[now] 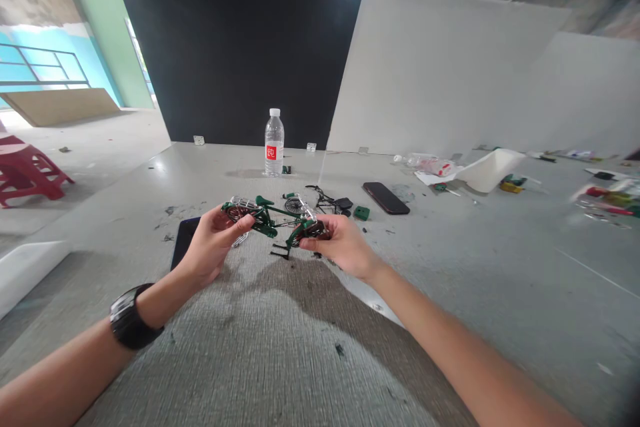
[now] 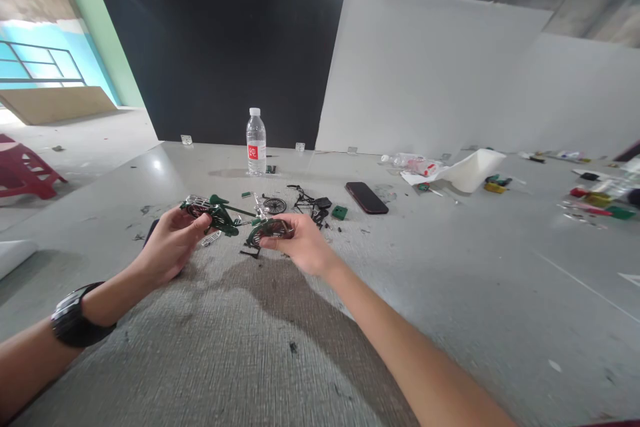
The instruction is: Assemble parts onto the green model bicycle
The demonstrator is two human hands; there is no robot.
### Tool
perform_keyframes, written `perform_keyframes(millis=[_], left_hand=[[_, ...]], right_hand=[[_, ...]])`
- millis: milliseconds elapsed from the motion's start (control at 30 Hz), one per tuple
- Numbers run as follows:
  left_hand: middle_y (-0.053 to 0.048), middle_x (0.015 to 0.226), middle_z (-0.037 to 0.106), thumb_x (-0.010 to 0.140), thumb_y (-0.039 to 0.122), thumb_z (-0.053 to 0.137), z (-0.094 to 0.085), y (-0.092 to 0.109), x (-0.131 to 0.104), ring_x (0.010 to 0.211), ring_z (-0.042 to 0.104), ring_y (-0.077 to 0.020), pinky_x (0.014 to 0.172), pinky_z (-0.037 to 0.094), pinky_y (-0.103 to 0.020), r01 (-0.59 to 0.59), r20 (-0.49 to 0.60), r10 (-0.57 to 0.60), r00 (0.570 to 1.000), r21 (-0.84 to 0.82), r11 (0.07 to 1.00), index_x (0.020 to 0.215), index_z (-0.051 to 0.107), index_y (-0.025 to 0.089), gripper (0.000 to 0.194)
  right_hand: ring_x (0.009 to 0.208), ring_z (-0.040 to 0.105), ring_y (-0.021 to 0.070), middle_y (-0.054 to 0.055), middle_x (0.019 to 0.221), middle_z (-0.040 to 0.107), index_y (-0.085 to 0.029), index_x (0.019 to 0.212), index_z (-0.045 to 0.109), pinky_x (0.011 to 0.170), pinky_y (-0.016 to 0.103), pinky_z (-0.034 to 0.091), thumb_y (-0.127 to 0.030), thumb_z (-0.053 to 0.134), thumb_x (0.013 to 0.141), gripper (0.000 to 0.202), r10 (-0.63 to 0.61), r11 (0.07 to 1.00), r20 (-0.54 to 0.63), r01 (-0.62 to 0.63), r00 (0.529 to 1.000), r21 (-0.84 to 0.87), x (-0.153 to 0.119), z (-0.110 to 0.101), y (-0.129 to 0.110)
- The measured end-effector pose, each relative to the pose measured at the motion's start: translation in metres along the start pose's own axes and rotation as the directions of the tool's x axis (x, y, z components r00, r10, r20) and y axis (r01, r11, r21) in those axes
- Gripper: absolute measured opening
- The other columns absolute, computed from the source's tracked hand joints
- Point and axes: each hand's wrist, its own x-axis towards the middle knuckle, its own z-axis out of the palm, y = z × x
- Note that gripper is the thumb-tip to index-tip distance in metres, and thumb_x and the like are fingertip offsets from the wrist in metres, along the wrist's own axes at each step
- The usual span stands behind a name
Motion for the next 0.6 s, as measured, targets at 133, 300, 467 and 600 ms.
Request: perform_keyframes(millis=[133,300,467,600], left_hand=[[-0.004,0.090,0.072,0.076,0.033,0.082,-0.005,-0.004,0.002,0.085,0.065,-0.0154,0.081,0.054,-0.029,0.002,0.077,-0.002,0.997,-0.004,1.000,0.088,0.069,0.017,0.024],[-0.008,0.110,0.070,0.084,0.037,0.073,-0.003,0.001,0.000,0.096,0.066,-0.0191,0.081,0.055,-0.031,0.046,0.158,-0.041,0.987,-0.027,0.999,0.114,0.065,0.019,0.036],[-0.005,0.097,0.070,0.076,0.032,0.084,0.002,0.002,-0.006,0.075,0.064,-0.0107,0.070,0.055,-0.022,0.197,0.153,-0.173,0.973,-0.162,0.967,0.103,0.069,0.016,0.035],[-0.007,0.107,0.072,0.069,0.027,0.087,0.008,0.000,-0.011,0.075,0.064,-0.0105,0.070,0.055,-0.022,0.246,0.132,-0.227,0.965,-0.150,0.958,0.096,0.073,0.015,0.033]], right_hand=[[0.062,0.052,0.0114,-0.001,0.066,0.058,-0.019,0.085,0.074,0.049,0.024,0.035,-0.042,0.083,0.074,0.027,-0.008,1.000,-0.046,0.008,0.999,0.014,0.001,-0.001,-0.001],[0.050,0.036,0.0065,-0.004,0.061,0.052,-0.019,0.085,0.074,0.042,0.023,0.023,-0.044,0.083,0.074,0.028,0.036,0.995,-0.061,-0.030,0.997,0.097,0.000,0.000,-0.003],[0.047,0.021,0.0043,-0.004,0.067,0.053,-0.020,0.088,0.072,0.040,0.024,0.013,-0.045,0.084,0.072,0.032,0.115,0.973,-0.038,-0.105,0.993,0.206,-0.002,0.004,-0.004],[0.049,0.017,0.0045,-0.004,0.070,0.052,-0.021,0.087,0.070,0.042,0.025,0.011,-0.044,0.084,0.073,0.030,0.136,0.957,-0.027,-0.125,0.990,0.261,-0.003,0.008,-0.003]])
